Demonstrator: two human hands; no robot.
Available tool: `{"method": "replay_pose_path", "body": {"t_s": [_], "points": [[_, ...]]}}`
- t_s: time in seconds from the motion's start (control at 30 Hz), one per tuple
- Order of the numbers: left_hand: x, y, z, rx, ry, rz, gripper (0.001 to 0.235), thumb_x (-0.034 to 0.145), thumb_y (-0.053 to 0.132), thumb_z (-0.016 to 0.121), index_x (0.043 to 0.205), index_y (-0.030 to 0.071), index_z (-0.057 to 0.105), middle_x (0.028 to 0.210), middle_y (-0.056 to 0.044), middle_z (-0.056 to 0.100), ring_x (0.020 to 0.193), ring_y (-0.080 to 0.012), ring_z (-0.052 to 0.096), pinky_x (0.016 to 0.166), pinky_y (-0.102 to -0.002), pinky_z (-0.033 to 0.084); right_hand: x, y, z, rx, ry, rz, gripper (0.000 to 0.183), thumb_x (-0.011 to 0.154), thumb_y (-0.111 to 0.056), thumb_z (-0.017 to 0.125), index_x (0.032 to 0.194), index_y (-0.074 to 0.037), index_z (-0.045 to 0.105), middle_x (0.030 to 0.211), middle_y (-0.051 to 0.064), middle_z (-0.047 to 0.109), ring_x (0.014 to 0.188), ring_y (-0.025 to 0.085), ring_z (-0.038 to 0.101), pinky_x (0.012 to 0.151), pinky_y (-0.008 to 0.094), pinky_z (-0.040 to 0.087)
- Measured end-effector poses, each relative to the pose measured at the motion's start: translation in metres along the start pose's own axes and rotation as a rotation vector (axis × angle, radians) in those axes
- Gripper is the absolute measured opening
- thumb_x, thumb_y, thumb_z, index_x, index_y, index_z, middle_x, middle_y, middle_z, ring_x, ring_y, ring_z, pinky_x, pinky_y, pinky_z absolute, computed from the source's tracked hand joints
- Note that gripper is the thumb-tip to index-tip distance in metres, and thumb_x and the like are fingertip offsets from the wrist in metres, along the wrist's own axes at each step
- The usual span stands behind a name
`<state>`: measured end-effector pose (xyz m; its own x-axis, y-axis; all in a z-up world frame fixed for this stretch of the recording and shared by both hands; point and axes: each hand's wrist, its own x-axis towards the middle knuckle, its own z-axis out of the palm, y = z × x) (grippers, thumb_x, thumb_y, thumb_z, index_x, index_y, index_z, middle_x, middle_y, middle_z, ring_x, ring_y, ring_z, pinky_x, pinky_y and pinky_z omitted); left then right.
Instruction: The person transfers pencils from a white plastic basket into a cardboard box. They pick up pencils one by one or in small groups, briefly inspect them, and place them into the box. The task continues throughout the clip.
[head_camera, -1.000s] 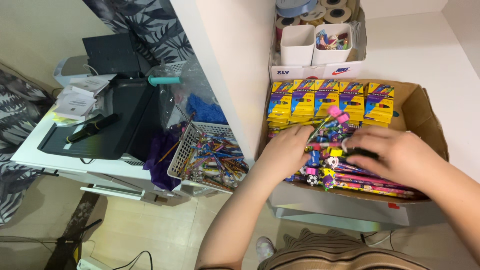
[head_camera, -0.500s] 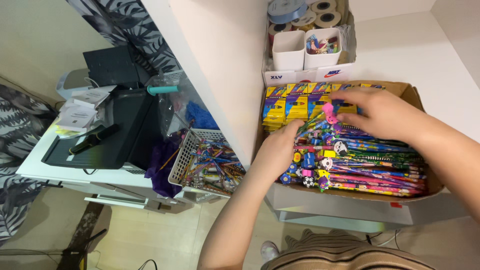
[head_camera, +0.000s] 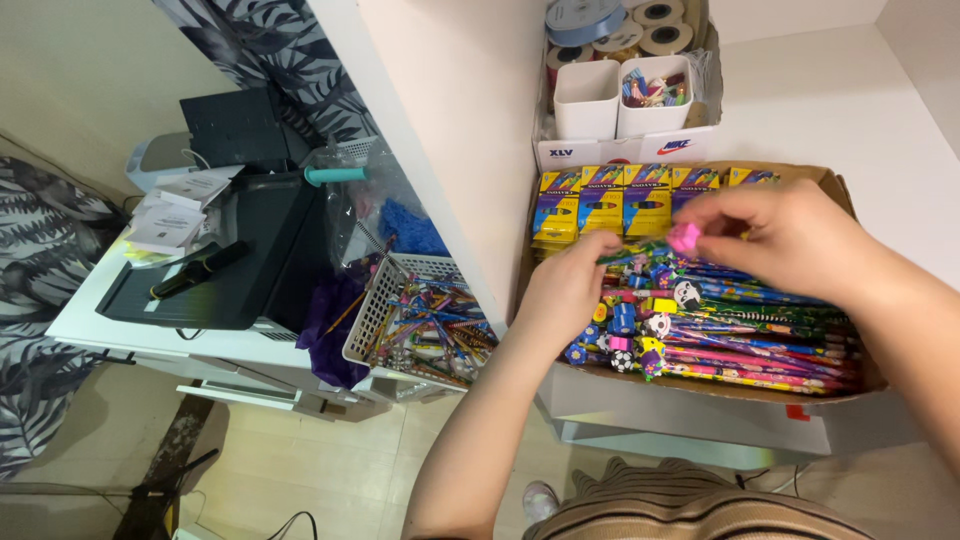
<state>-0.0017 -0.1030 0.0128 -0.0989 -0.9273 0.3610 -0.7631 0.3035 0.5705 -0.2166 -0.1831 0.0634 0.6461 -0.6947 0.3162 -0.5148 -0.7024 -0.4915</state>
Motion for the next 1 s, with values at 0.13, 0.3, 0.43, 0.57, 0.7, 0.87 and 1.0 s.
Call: {"method": "replay_pose_path", "body": {"t_s": [0.13,0.3,0.43,0.57,0.7,0.87,1.0], "points": [[-0.001,0.006,-0.001,0.196,-0.169,-0.060,0.034,0.080,-0.003,0.050,0.112,0.008,0.055,0.093,-0.016,0.066,0.080,-0.0377,0.062,0.062,-0.048,0.046,-0.004,0.012,0.016,-0.004,0.021,-0.067,0.023,0.075,-0.025,0.070,0.097,-0.020,0.069,0.067,-0.005,0.067,0.057,0.006,0.056,0.056,0.021,0.044],[-0.001,-0.007,0.009,0.203,-0.182,0.126,0.059,0.066,-0.010,0.050,0.124,0.003,0.051,0.124,-0.014,0.056,0.110,-0.0303,0.054,0.087,-0.042,0.046,-0.008,0.030,0.019,0.071,-0.092,0.125,0.042,0.068,-0.023,0.075,0.110,-0.022,0.067,0.088,-0.006,0.076,0.081,0.003,0.068,0.082,0.017,0.049],[-0.010,-0.013,0.010,0.282,-0.136,0.098,0.058,0.072,-0.007,0.052,0.127,0.011,0.051,0.134,-0.021,0.046,0.115,-0.0374,0.051,0.089,-0.046,0.044,-0.012,0.036,0.024,0.057,-0.121,0.164,0.044,0.069,-0.023,0.074,0.112,-0.024,0.066,0.086,-0.006,0.075,0.078,0.003,0.067,0.077,0.018,0.050],[-0.013,-0.024,0.013,0.245,-0.196,0.083,0.067,0.072,-0.013,0.050,0.133,0.014,0.045,0.140,-0.021,0.038,0.122,-0.0364,0.044,0.098,-0.041,0.039,-0.014,0.043,0.030,0.182,-0.058,0.129,0.037,0.071,-0.014,0.073,0.106,-0.018,0.068,0.082,-0.002,0.073,0.074,0.006,0.065,0.076,0.019,0.052],[-0.017,-0.022,0.011,0.141,-0.131,0.103,0.061,0.066,-0.019,0.047,0.120,0.008,0.054,0.138,-0.019,0.041,0.124,-0.0352,0.043,0.099,-0.043,0.039,-0.014,0.040,0.034,0.263,-0.008,0.184,0.017,0.072,-0.013,0.075,0.089,-0.013,0.071,0.072,0.000,0.071,0.066,0.006,0.063,0.069,0.019,0.050],[-0.015,-0.030,0.019,0.258,-0.156,0.127,0.064,0.069,-0.015,0.050,0.128,0.009,0.050,0.135,-0.022,0.043,0.119,-0.0372,0.046,0.096,-0.042,0.040,-0.014,0.038,0.034,0.274,-0.029,0.223,0.020,0.074,-0.013,0.073,0.094,-0.015,0.072,0.076,-0.001,0.072,0.069,0.006,0.063,0.069,0.019,0.049],[-0.016,-0.030,0.021,0.314,-0.214,0.127,0.055,0.082,-0.002,0.050,0.135,0.009,0.042,0.139,-0.024,0.037,0.124,-0.0376,0.042,0.100,-0.041,0.037,-0.018,0.026,0.026,0.276,-0.007,0.272,0.028,0.074,-0.019,0.072,0.101,-0.012,0.071,0.071,0.002,0.069,0.061,0.009,0.058,0.062,0.021,0.047]]}}
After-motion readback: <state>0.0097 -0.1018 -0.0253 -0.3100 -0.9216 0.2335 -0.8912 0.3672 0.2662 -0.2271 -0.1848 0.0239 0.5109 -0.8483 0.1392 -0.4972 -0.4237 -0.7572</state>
